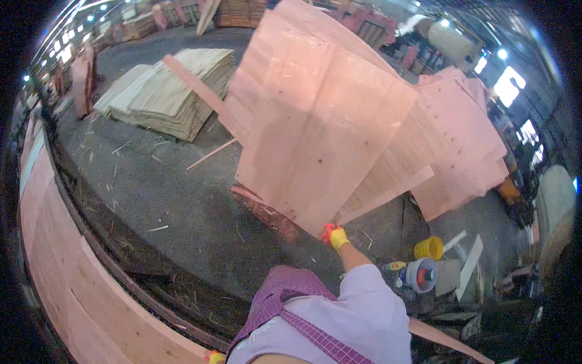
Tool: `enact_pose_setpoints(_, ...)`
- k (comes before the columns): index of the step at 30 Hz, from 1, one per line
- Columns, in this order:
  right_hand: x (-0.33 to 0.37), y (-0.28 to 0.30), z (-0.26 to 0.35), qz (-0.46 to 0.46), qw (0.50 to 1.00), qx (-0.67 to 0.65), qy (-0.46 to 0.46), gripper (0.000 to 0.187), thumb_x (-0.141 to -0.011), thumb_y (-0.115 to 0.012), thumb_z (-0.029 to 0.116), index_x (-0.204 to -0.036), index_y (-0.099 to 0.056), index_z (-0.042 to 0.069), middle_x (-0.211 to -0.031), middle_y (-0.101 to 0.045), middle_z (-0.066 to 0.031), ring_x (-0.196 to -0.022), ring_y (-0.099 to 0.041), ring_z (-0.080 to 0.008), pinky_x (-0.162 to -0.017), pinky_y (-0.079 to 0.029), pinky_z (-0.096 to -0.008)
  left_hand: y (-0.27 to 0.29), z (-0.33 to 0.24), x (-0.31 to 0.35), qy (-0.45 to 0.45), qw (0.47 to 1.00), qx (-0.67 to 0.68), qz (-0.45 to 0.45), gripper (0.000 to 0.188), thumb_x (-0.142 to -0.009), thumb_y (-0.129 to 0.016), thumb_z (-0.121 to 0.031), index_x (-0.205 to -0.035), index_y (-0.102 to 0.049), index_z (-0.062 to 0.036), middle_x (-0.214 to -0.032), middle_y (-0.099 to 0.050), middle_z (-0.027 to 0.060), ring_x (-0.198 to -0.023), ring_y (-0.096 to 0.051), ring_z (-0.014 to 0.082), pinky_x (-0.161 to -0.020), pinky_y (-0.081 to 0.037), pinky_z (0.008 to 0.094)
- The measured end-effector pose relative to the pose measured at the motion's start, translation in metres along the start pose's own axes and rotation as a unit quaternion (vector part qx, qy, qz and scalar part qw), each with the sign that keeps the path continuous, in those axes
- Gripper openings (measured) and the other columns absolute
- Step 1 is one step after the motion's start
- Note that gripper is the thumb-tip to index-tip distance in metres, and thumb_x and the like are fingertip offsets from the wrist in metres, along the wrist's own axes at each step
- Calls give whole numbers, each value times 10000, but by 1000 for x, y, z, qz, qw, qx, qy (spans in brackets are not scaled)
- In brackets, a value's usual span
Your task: The person repeatedly picks up wood veneer sheets from a stack and lays them across a wooden board on a conveyor, aligning and smoothing the sheets by hand.
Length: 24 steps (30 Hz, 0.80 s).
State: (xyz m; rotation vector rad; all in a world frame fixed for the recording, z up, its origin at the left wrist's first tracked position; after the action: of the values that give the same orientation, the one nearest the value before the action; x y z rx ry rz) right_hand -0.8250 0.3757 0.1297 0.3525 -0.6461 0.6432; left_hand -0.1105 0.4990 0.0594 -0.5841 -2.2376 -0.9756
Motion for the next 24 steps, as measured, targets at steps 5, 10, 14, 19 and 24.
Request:
enact_pose_setpoints(5,-55,55,51,206,945,-251,34,391,-856,-581,198,-1236,-503,147,-975,-597,-125,-773,-583,-239,-609,-488,-368,-18,-7,21,-25,999,33,-11,485,-794,-526,-531,-1077,-603,-145,-968,-620,130,-887,-590,300,-856,-419,463)
enact_pose_setpoints(10,-51,76,156,149,939,-249,184,410,-828,-607,88,-1224,-505,56,-1050,-611,-106,-935,-596,-221,-767,-486,-362,-46,-34,42,-70,996,60,-13,512,-823,-482,-549,-1130,-577,-150,-988,-604,144,-901,-575,314,-886,-398,481)
enact_pose_setpoints(14,-87,138,229,181,875,-335,299,421,-780,-590,-8,-1194,-517,14,-1104,-600,-135,-994,-590,-247,-864,-467,-369,-109,-73,20,-92,969,163,164,533,-846,-447,-562,-1173,-555,-155,-1004,-591,155,-912,-563,324,-911,-381,495)
enact_pose_setpoints(19,-101,218,342,123,821,-362,425,404,-699,-542,-87,-1095,-543,-9,-1101,-597,-173,-1020,-580,-279,-946,-428,-384,-321,-125,211,-336,885,-100,306,664,-817,-604,-54,-1399,-292,-120,-1236,-493,84,-983,-513,209,-845,-445,362)
enact_pose_setpoints(24,-146,311,386,-31,811,-160,562,250,-753,-534,-89,-985,-534,3,-1044,-586,-140,-979,-565,-250,-957,-415,-369,-510,-154,393,-479,722,-208,454,604,-773,-651,-88,-1329,-417,-43,-1315,-471,124,-1197,-455,216,-985,-358,315)
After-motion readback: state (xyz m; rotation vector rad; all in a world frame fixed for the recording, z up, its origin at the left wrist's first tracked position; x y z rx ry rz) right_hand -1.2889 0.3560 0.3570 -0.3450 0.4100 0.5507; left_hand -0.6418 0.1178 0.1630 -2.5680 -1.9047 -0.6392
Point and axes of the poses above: each hand's wrist, its own x-axis away from the middle knuckle, its own y-axis out of the back of the hand, z = x × y, the point moved 1 cm from there along -x, towards the middle knuckle
